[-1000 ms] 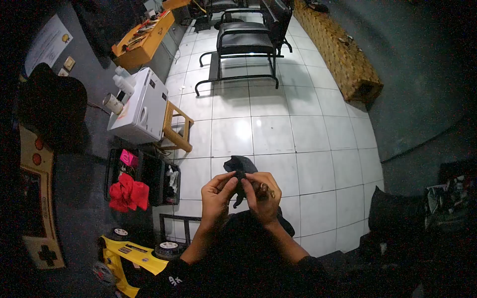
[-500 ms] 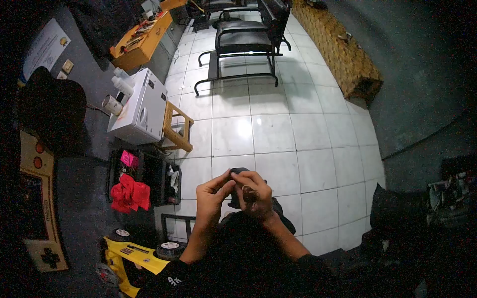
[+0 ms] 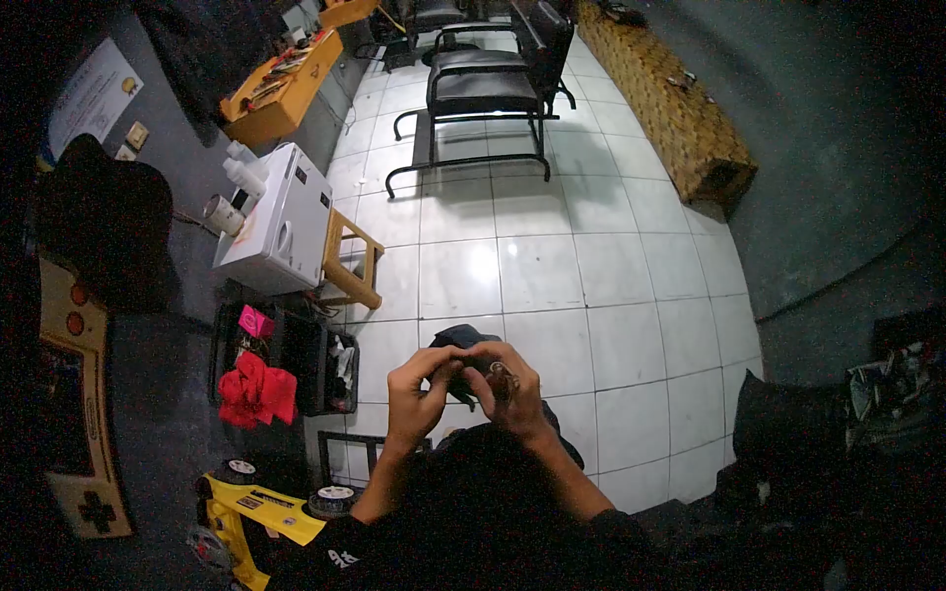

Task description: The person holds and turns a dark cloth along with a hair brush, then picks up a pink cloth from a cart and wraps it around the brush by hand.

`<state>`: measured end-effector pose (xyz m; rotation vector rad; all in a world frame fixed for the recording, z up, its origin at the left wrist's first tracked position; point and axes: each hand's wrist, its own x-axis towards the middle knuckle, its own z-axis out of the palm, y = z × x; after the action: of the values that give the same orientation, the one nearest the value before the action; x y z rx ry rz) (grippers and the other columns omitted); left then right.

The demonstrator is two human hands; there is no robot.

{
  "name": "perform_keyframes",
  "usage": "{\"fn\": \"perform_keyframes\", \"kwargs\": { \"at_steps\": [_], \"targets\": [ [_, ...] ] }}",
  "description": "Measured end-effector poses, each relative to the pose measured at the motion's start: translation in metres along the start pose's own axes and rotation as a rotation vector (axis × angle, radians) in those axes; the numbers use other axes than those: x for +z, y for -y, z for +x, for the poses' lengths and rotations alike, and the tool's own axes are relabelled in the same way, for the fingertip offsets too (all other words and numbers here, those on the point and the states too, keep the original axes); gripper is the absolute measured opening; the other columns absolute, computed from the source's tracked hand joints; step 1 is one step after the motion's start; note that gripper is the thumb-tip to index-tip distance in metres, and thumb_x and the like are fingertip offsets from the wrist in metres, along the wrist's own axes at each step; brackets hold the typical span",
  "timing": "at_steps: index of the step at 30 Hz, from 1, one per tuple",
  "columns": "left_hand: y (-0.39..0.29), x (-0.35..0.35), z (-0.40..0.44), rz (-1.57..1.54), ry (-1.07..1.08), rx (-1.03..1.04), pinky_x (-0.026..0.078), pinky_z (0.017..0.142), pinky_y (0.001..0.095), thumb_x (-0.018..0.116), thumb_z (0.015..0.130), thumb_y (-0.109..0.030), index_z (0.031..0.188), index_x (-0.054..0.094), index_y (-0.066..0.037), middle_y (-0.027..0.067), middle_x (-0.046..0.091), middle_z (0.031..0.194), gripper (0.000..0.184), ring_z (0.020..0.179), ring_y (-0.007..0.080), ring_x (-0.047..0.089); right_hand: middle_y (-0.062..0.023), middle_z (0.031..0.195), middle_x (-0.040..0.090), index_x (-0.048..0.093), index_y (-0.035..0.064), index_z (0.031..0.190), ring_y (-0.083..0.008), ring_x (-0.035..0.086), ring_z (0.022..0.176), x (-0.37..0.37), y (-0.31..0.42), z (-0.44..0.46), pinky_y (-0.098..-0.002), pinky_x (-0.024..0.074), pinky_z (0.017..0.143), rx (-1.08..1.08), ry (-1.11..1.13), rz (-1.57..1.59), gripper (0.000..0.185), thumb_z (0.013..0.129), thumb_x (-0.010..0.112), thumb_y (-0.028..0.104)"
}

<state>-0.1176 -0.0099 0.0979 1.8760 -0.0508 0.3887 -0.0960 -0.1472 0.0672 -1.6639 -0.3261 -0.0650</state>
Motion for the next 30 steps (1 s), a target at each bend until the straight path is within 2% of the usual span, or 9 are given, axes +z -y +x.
{"fn": "perform_keyframes", "kwargs": {
  "at_steps": [4,7,12,15,18,23,24,27,30],
  "targets": [
    [-0.007,-0.006,0.007,0.136,0.05,0.193,0.049,0.068,0.0332,0.058,0.074,0.006,0.087,0.062,0.001,0.0126,0.064,0.082,0.014,0.077,0.0287,0.061,-0.0125,0.085,0.06,0.054,0.0023,0.1,-0.0248,0.063,0.076,-0.006,-0.011,-0.001,-0.0295,0.0506,0.065,-0.093,0.061,-0.127,0.03,0.073,0.068,0.002],
    [-0.007,-0.006,0.007,0.154,0.035,0.208,0.049,0.069,0.0338,0.058,0.074,0.008,0.087,0.061,0.001,0.0128,0.063,0.083,0.015,0.077,0.0293,0.061,-0.0128,0.085,0.059,0.055,0.0015,0.098,-0.0249,0.063,0.075,-0.011,-0.006,0.0,-0.0296,0.0502,0.064,-0.139,0.14,-0.163,0.029,0.072,0.067,0.003],
    [0.0,-0.008,0.009,0.176,-0.029,0.234,0.05,0.067,0.0317,0.056,0.075,0.01,0.087,0.06,0.002,0.0144,0.063,0.082,0.015,0.075,0.0267,0.063,-0.0139,0.083,0.059,0.055,-0.0006,0.097,-0.0243,0.062,0.075,-0.016,-0.002,0.006,-0.0311,0.0492,0.063,-0.178,0.342,-0.047,0.029,0.072,0.067,0.006],
    [0.002,-0.015,0.011,0.181,-0.074,0.25,0.05,0.066,0.0291,0.055,0.075,0.011,0.087,0.062,0.003,0.0148,0.063,0.082,0.015,0.073,0.0236,0.063,-0.0147,0.087,0.058,0.055,-0.0001,0.099,-0.0258,0.061,0.076,-0.026,-0.001,0.002,-0.0323,0.0486,0.065,0.216,0.549,-0.028,0.033,0.071,0.069,0.008],
    [-0.003,-0.026,0.015,0.176,-0.156,0.226,0.049,0.067,0.0277,0.056,0.077,0.009,0.087,0.062,0.004,0.0142,0.064,0.082,0.014,0.074,0.0219,0.063,-0.0147,0.089,0.058,0.055,0.0017,0.101,-0.0289,0.059,0.08,-0.032,-0.015,-0.001,-0.0336,0.0477,0.07,0.059,0.607,-0.125,0.037,0.067,0.069,0.007],
    [0.004,-0.055,0.022,0.242,-0.405,0.195,0.046,0.076,0.0265,0.056,0.08,0.008,0.088,0.062,0.005,0.0118,0.064,0.085,0.011,0.08,0.0178,0.061,-0.0146,0.089,0.059,0.055,0.0026,0.102,-0.0322,0.058,0.085,-0.055,-0.052,-0.01,-0.0339,0.0462,0.076,0.131,0.729,-0.372,0.041,0.062,0.067,0.003],
    [0.008,-0.06,0.024,0.258,-0.468,0.199,0.047,0.071,0.0266,0.055,0.078,0.012,0.089,0.063,0.004,0.0132,0.064,0.085,0.015,0.078,0.0204,0.062,-0.0148,0.088,0.06,0.055,0.0025,0.101,-0.0326,0.058,0.087,-0.059,-0.057,-0.012,-0.034,0.046,0.078,0.153,0.747,-0.422,0.041,0.062,0.066,0.003],
    [0.013,-0.074,0.024,0.233,-0.556,0.153,0.046,0.072,0.025,0.056,0.079,0.011,0.088,0.062,0.005,0.0113,0.063,0.084,0.013,0.078,0.0162,0.06,-0.016,0.092,0.06,0.055,0.002,0.1,-0.0326,0.059,0.088,-0.07,-0.101,-0.03,-0.0346,0.0466,0.078,0.316,0.67,-0.473,0.037,0.065,0.067,0.004],
    [0.028,-0.086,0.021,0.246,-0.602,0.106,0.046,0.072,0.0242,0.054,0.082,0.007,0.089,0.062,0.005,0.0099,0.063,0.085,0.01,0.078,0.0149,0.059,-0.0145,0.087,0.06,0.058,0.0008,0.096,-0.0287,0.059,0.079,-0.069,-0.078,-0.03,-0.0297,0.0461,0.073,0.421,0.426,-0.34,0.03,0.066,0.06,-0.003]
  ]
}}
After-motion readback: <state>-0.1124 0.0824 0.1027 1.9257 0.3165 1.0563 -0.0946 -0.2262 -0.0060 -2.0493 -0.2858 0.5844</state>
